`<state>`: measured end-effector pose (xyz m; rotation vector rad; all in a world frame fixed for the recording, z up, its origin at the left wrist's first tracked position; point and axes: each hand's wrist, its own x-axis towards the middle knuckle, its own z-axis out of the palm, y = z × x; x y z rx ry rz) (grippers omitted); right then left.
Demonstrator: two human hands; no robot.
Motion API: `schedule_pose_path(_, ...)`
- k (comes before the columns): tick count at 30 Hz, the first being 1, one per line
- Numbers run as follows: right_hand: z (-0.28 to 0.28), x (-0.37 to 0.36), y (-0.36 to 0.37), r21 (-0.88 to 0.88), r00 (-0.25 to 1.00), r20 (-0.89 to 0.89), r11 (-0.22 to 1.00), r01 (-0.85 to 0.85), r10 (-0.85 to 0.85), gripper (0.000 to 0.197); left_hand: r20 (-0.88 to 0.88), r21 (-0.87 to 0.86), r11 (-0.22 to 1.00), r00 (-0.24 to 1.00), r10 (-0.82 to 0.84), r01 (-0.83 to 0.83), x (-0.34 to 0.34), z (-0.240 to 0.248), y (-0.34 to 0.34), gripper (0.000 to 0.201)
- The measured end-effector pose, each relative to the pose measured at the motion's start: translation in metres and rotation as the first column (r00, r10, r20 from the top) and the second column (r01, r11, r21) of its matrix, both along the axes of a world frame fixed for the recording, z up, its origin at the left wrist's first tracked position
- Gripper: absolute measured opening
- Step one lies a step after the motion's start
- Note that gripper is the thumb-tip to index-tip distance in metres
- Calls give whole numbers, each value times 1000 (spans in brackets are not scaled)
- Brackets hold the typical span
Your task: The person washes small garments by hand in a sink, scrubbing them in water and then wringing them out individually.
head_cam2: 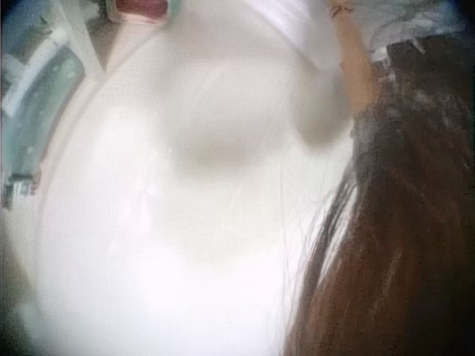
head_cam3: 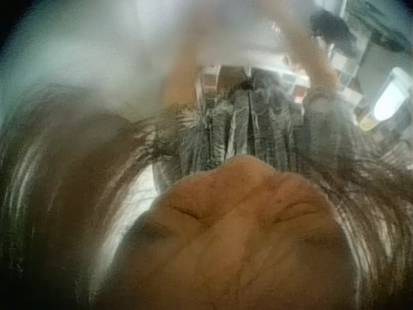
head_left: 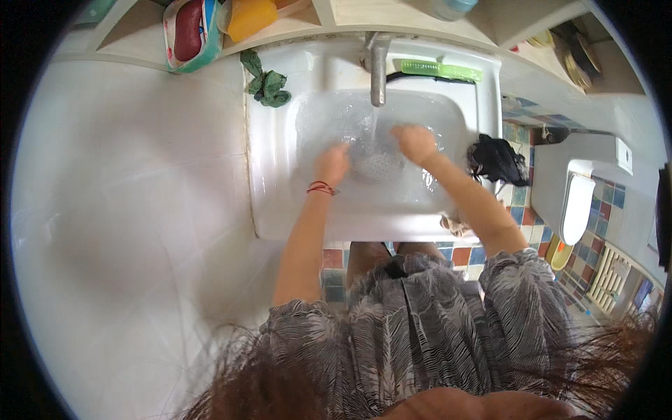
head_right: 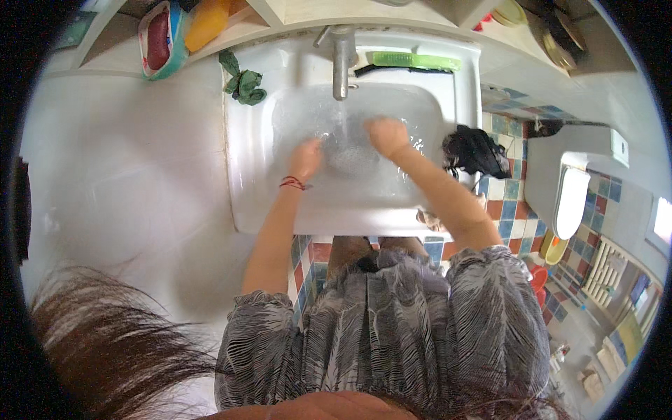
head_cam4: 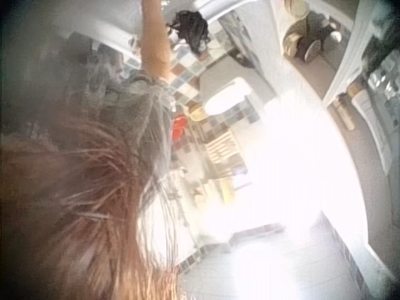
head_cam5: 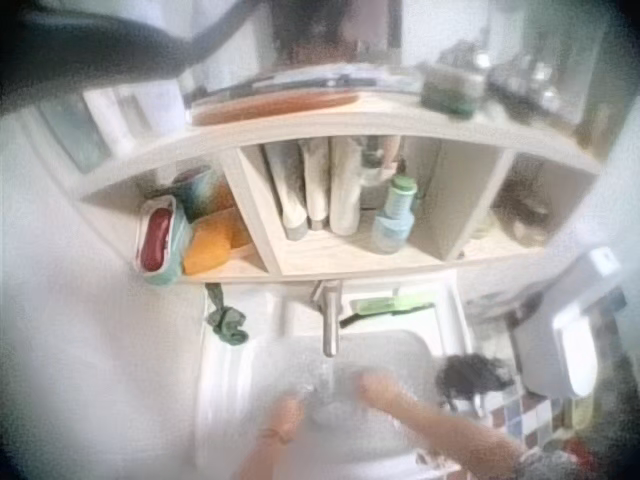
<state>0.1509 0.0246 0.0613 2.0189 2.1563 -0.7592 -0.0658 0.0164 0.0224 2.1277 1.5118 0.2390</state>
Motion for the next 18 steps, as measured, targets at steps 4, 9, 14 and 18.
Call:
schedule_pose_path(4,90,23,14,83,792,-605,983,164,-81,25,417,-233,954,867,271,-186,-7,98,16,21)
schedule_pose_path(9,236,24,12,246,481,-868,947,205,121,22,643,27,962,741,193,-273,-28,246,23,24)
schedule_pose_path(14,312,83,3,626,804,-578,707,328,139,26,862,327,886,488,-136,-330,-23,353,13,24)
schedule_pose_path(18,336,70,-5,644,670,-679,682,347,301,29,847,308,860,528,-54,-406,-18,402,-7,26)
